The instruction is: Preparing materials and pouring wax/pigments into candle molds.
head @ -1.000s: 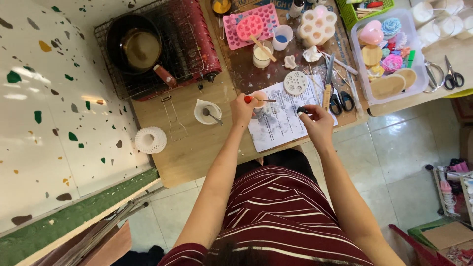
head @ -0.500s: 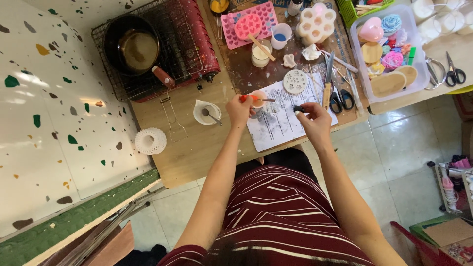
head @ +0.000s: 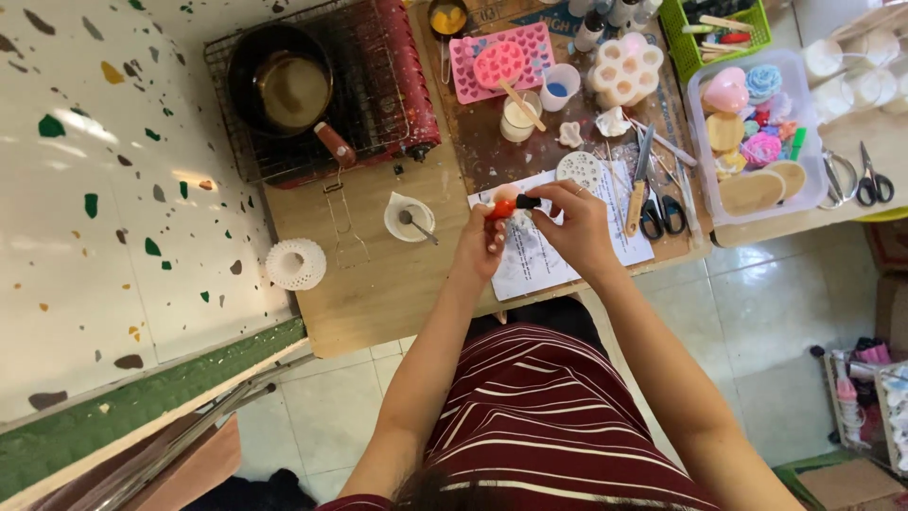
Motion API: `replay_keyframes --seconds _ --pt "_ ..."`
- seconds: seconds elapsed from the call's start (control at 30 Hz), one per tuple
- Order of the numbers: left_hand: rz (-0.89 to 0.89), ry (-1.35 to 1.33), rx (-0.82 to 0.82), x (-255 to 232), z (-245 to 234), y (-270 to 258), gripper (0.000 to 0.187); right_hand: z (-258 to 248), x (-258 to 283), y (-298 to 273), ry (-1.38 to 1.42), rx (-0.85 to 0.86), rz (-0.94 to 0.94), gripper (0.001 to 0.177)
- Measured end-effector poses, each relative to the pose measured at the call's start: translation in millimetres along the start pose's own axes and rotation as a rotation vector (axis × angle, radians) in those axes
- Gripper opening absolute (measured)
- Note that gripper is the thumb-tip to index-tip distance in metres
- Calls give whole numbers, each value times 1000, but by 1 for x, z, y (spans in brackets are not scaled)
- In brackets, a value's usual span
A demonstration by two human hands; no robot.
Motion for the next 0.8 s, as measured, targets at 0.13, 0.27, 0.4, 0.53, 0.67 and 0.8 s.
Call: replay_keyframes --seconds 0.13,0.27,0.4,0.53,0.67,0.8 --pt "42 20 27 1 -1 -8 27 2 3 2 6 82 -38 28" --pt "167 219 35 -11 8 -29 28 18 -18 4 -196 299 276 25" --pt "204 298 27 -17 14 -40 28 24 -48 -5 -132 182 401 51" --pt "225 279 -24 -21 6 -40 28 18 -21 4 417 223 254 38" --pt "197 203 -54 -26 -6 -36 26 42 -126 -34 287 421 575 54" --pt "142 16 -38 -22 -46 -10 23 49 -194 -50 -164 134 496 31"
Point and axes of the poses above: each hand's wrist, its own y-axis towards the middle knuckle, its own z-axis out of the palm, x = y × z, the point moved 6 cm from there along y, towards the middle knuckle, and after that the axes turned 3 degrees about -z, right-handed, at the moved point
